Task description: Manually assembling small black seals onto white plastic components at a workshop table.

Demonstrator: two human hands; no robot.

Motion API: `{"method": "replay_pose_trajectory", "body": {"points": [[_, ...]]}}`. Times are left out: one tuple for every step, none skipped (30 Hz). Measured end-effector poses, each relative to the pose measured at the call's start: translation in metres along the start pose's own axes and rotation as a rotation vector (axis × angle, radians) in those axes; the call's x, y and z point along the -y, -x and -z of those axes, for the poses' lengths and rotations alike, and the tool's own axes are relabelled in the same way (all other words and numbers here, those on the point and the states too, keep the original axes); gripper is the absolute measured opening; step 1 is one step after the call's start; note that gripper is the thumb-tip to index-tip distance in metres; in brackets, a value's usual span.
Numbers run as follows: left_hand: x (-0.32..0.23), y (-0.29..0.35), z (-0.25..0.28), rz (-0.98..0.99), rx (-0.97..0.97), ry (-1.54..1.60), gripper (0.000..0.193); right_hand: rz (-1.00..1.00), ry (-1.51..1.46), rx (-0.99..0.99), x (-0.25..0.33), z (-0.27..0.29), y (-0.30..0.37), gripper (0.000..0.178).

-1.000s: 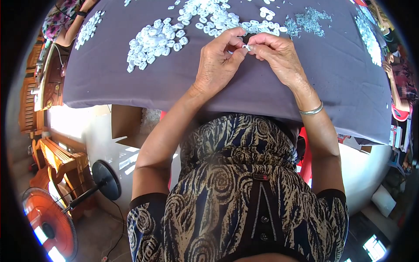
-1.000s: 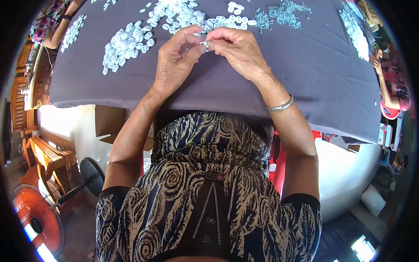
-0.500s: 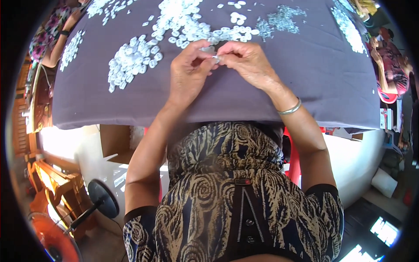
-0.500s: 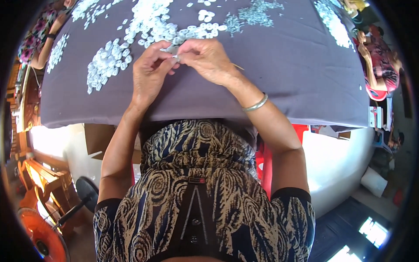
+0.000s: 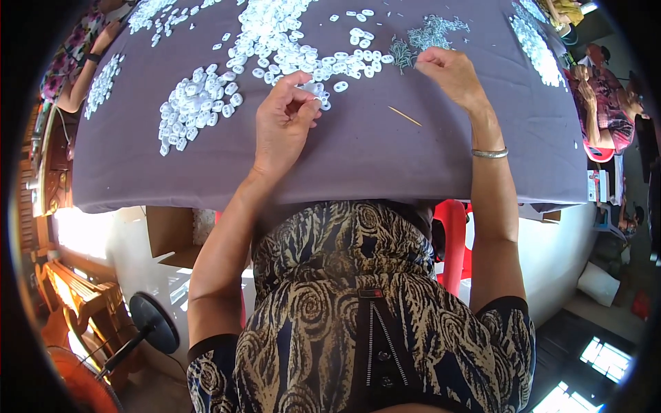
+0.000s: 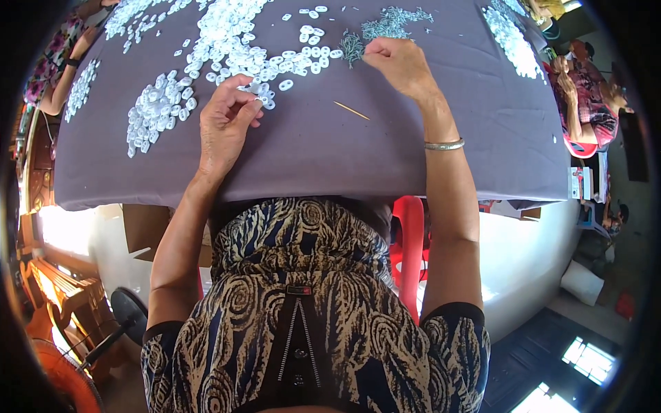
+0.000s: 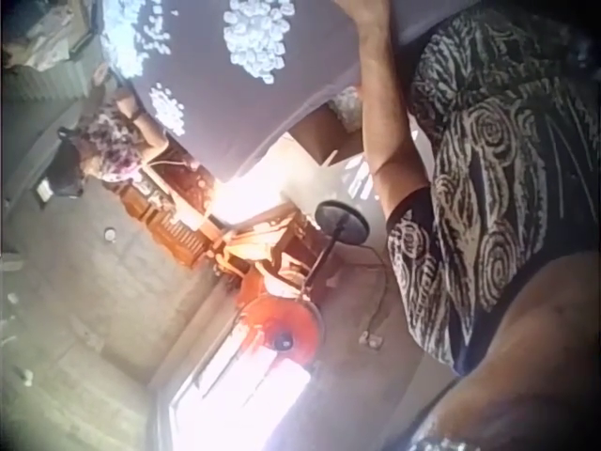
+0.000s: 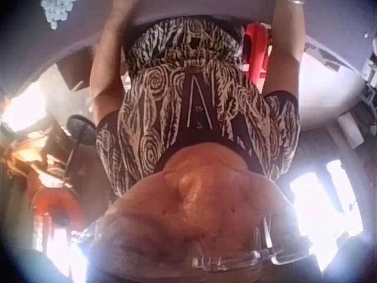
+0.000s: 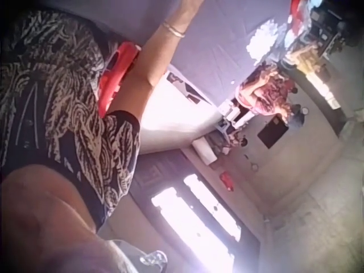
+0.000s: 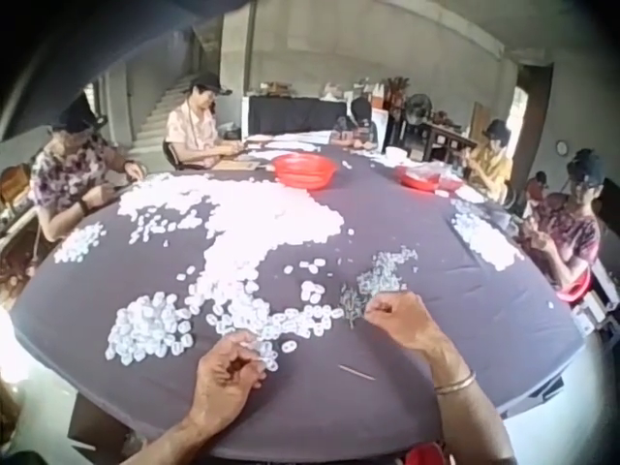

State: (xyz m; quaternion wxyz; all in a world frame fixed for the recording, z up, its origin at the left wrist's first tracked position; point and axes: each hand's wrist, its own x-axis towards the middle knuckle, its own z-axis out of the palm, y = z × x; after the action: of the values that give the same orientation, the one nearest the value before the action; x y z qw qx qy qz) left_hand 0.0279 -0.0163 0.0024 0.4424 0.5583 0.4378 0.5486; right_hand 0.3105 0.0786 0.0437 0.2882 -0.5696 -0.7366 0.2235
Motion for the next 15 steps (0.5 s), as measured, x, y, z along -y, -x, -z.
{"method": "replay_pose_trajectory", "body": {"points": [[0.000, 0.000, 0.000, 0.010, -0.002, -0.004, 0.030, -0.006, -0.001, 0.049, 0.001, -0.005, -0.001, 0.016], [-0.001, 0.000, 0.000, 0.019, -0.004, -0.008, 0.030, -0.012, -0.003, 0.097, 0.003, -0.009, -0.002, 0.017], [-0.001, 0.000, 0.000, 0.020, -0.006, -0.009, 0.030, -0.011, -0.004, 0.099, 0.006, -0.013, -0.003, 0.017], [-0.001, 0.000, 0.000, 0.024, -0.005, -0.008, 0.030, -0.034, -0.008, 0.104, 0.009, -0.017, -0.004, 0.016], [0.000, 0.001, 0.000, 0.029, -0.004, -0.007, 0.030, -0.058, -0.012, 0.109, 0.011, -0.020, -0.004, 0.016], [0.000, 0.001, 0.000, 0.029, -0.005, -0.008, 0.030, -0.057, -0.013, 0.110, 0.011, -0.021, -0.006, 0.016], [0.000, 0.001, 0.000, 0.030, -0.007, -0.001, 0.029, -0.017, 0.049, 0.147, 0.009, -0.023, -0.008, 0.016], [0.001, 0.001, 0.000, 0.030, -0.009, 0.007, 0.029, 0.023, 0.111, 0.183, 0.009, -0.025, -0.009, 0.016], [0.000, 0.001, -0.001, 0.031, -0.014, 0.007, 0.029, 0.026, 0.112, 0.187, 0.010, -0.026, -0.008, 0.016], [-0.001, 0.001, -0.001, 0.041, -0.017, 0.002, 0.029, 0.026, 0.000, 0.179, 0.012, -0.026, -0.004, 0.014], [-0.001, 0.000, -0.001, 0.050, -0.021, -0.002, 0.029, 0.026, -0.112, 0.170, 0.013, -0.027, -0.002, 0.014], [-0.001, 0.000, -0.001, 0.051, -0.021, -0.003, 0.029, 0.026, -0.112, 0.171, 0.011, -0.027, -0.001, 0.014], [0.000, -0.001, -0.001, 0.035, -0.014, 0.005, 0.028, 0.014, -0.179, 0.153, 0.007, -0.025, 0.000, 0.013], [0.001, 0.000, -0.001, 0.018, -0.007, 0.013, 0.028, 0.001, -0.245, 0.134, 0.004, -0.025, 0.000, 0.012], [0.001, 0.000, -0.001, 0.018, -0.005, 0.013, 0.028, 0.000, -0.246, 0.133, 0.004, -0.025, 0.001, 0.012]]}}
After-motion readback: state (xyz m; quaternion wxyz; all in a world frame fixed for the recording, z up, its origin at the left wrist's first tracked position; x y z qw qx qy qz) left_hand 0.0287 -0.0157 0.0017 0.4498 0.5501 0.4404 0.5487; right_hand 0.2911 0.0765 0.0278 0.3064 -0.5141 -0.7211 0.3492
